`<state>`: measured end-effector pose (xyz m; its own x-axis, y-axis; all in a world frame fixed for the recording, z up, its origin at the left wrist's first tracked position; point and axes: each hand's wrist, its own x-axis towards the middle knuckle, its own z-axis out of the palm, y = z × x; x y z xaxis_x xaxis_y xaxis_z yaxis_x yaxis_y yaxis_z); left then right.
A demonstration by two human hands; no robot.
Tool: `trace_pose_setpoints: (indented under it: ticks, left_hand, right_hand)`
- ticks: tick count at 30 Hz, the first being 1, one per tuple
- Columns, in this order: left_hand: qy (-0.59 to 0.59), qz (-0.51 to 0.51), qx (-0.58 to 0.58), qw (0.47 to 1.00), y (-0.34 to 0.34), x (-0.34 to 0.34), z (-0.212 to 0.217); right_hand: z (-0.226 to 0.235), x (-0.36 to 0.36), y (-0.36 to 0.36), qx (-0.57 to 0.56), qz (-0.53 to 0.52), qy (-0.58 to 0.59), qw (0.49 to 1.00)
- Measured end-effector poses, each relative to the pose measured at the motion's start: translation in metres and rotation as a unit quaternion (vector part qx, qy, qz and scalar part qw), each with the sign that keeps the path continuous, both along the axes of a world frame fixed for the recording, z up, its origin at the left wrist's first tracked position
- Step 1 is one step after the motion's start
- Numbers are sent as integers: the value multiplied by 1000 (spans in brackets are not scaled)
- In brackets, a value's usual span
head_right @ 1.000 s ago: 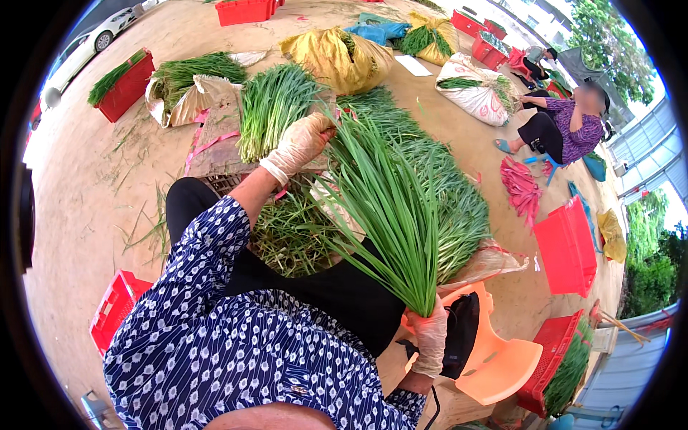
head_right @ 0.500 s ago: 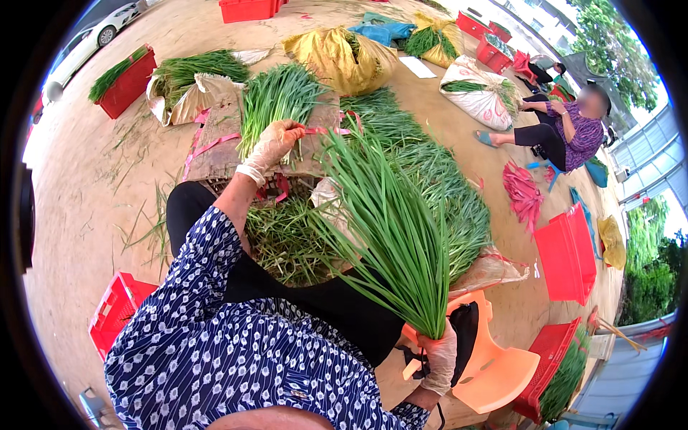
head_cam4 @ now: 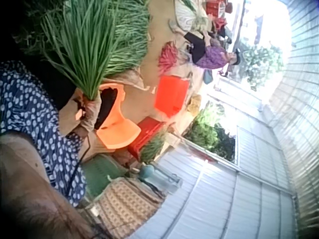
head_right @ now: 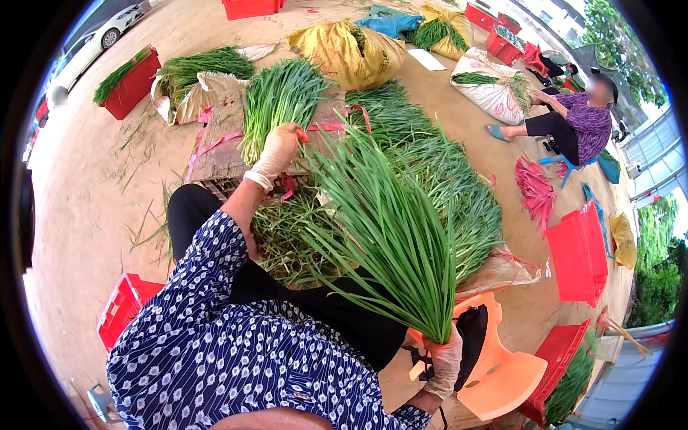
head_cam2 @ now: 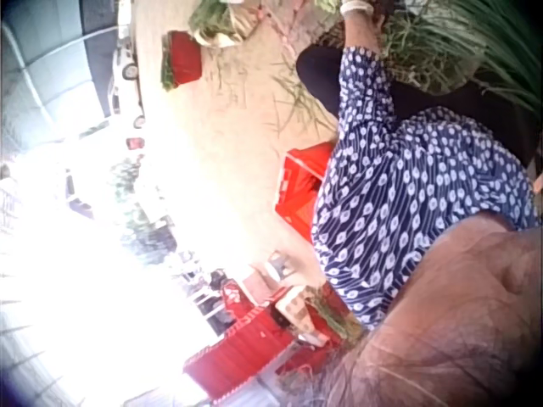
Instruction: The person bunches green vegetable stalks, gathers them into groups, and secures each group with a pink ribbon.
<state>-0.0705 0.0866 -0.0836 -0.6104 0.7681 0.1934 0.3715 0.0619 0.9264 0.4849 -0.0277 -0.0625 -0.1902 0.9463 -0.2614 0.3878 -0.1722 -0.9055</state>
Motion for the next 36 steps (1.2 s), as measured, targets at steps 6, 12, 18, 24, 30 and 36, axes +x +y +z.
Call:
trace_pose_setpoints:
  ticks: [6, 12, 18, 24, 30, 36]
  left_hand:
    - [-193, -21, 69, 979, -19, -27, 50]
    - [102, -116, 159, 975, -16, 11, 73]
    - [309, -139, -52, 939, -19, 35, 58]
    - [-135, -58, 36, 989, -15, 11, 73]
    - [181, -233, 43, 954, -25, 71, 112]
    - [307, -162, -59, 936, -6, 96, 74]
  right_hand:
    - [-8, 4, 1, 52, -10, -19, 998]
    - [-5, 6, 5, 50, -2, -15, 999]
    - [-2, 0, 1, 58, -6, 0, 998]
    - [-1, 4, 3, 95, 22, -78, 992]
    - [5, -1, -1, 117, 15, -100, 988]
    - [12, -6, 0, 147, 27, -132, 980]
